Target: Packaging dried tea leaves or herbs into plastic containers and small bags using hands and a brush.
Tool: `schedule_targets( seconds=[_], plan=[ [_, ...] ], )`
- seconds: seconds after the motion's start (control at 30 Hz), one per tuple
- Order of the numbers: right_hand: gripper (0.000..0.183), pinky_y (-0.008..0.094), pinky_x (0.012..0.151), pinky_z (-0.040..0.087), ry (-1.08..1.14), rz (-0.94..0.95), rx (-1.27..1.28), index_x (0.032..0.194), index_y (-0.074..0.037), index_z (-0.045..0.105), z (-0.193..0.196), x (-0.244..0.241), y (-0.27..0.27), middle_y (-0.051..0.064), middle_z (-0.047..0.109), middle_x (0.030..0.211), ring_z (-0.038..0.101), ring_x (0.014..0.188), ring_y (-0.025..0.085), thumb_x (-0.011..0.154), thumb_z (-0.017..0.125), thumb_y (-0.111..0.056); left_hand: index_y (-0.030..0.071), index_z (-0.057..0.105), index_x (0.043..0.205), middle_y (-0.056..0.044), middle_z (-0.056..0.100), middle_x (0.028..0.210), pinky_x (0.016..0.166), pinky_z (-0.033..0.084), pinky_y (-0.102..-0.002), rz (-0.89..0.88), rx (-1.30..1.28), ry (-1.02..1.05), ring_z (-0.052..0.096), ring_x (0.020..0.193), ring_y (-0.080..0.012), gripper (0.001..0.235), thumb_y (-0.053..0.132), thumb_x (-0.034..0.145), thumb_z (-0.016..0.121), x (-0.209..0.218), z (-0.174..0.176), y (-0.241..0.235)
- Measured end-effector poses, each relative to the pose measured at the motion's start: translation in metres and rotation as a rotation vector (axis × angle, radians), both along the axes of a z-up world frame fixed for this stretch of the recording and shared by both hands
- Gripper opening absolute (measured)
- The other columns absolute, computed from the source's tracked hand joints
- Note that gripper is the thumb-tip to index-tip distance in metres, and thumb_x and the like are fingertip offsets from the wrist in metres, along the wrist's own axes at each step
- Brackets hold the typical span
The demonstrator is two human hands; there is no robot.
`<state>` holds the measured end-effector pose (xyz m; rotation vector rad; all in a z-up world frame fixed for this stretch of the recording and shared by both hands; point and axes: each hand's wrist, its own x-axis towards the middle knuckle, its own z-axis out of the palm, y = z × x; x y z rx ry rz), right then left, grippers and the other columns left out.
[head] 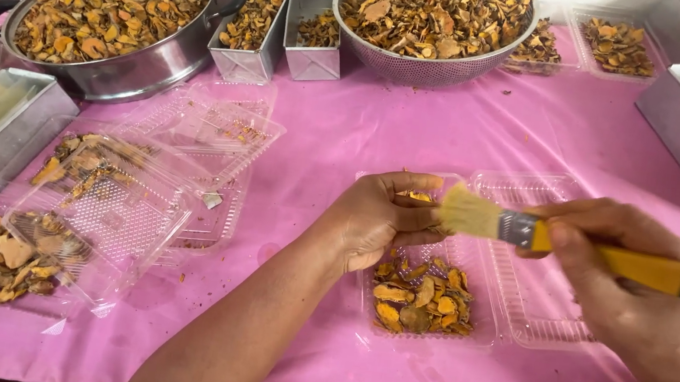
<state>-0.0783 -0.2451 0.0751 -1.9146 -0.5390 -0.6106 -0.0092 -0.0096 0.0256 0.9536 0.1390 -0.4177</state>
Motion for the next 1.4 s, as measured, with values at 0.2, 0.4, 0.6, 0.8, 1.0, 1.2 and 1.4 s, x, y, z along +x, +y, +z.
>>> schedule_targets(
  seconds=[0.2, 0.4, 0.6, 0.8, 1.0, 1.2, 1.4],
  plan=[
    [0.008, 0.021, 0.036, 0.053, -0.014, 0.097, -0.225, 0.1, 0.004, 0.069, -0.021, 0.024, -0.013, 0.017, 0.076, 0.088, 0.073, 0.056, 0.016, 0.093, 0.067, 0.0, -0.01, 0.057, 0.138, -0.023, 0.073, 0.097, 0.068, 0.067, -0.032, 0.092, 0.165, -0.128, 0.074, 0.074, -0.0269, 0.063, -0.012, 0.077, 0.075, -0.004, 0.018, 0.004],
    [0.007, 0.028, 0.069, 0.059, 0.103, 0.002, -0.132, 0.101, 0.003, 0.071, -0.007, 0.016, 0.0, 0.016, 0.076, 0.096, 0.075, 0.077, 0.021, 0.097, 0.068, -0.001, 0.012, 0.065, 0.133, -0.012, 0.077, 0.118, 0.104, 0.056, -0.032, 0.267, 1.076, -0.797, 0.075, 0.109, -0.0221, 0.042, 0.003, 0.092, 0.066, 0.016, -0.007, 0.018],
    [0.005, 0.024, 0.068, 0.056, 0.075, 0.032, -0.155, 0.097, 0.003, 0.073, -0.007, 0.013, 0.005, 0.011, 0.076, 0.09, 0.071, 0.075, 0.016, 0.096, 0.069, 0.0, 0.008, 0.069, 0.115, -0.014, 0.078, 0.098, 0.121, 0.031, -0.058, -0.084, 1.706, -1.057, 0.058, 0.13, -0.0387, 0.037, -0.01, 0.083, 0.068, 0.017, -0.013, 0.022],
    [0.003, 0.024, 0.067, 0.059, 0.052, 0.061, -0.139, 0.096, 0.005, 0.071, -0.007, 0.013, 0.006, 0.016, 0.075, 0.095, 0.074, 0.074, 0.019, 0.095, 0.069, 0.003, 0.01, 0.068, 0.113, -0.007, 0.073, 0.122, 0.119, 0.026, -0.065, -0.13, 1.788, -1.054, 0.052, 0.137, -0.038, 0.039, -0.011, 0.081, 0.064, 0.017, -0.014, 0.022],
    [0.003, 0.023, 0.069, 0.057, 0.035, 0.064, -0.167, 0.097, 0.004, 0.072, -0.008, 0.014, 0.005, 0.014, 0.075, 0.097, 0.073, 0.076, 0.017, 0.095, 0.069, 0.002, 0.014, 0.07, 0.083, -0.002, 0.069, 0.073, 0.098, 0.047, -0.045, 0.062, 1.912, -1.193, 0.066, 0.082, -0.026, 0.021, -0.003, 0.072, 0.076, 0.02, -0.016, 0.024],
    [0.006, 0.024, 0.065, 0.058, 0.026, 0.05, -0.172, 0.1, 0.006, 0.071, -0.006, 0.014, 0.003, 0.017, 0.075, 0.097, 0.074, 0.073, 0.019, 0.095, 0.071, 0.003, 0.009, 0.069, 0.086, -0.003, 0.068, 0.078, 0.084, 0.054, -0.043, 0.001, 1.846, -1.249, 0.065, 0.083, -0.0251, 0.015, 0.003, 0.078, 0.081, 0.001, 0.001, 0.015],
    [0.003, 0.025, 0.068, 0.057, -0.001, 0.009, -0.213, 0.1, 0.006, 0.072, -0.002, 0.013, 0.002, 0.017, 0.076, 0.099, 0.074, 0.078, 0.02, 0.098, 0.07, 0.005, 0.008, 0.075, 0.114, -0.013, 0.074, 0.119, 0.1, 0.056, -0.043, -0.45, 1.321, -1.287, 0.069, 0.112, -0.0297, 0.035, -0.009, 0.085, 0.066, -0.045, 0.018, -0.009]
  ],
)
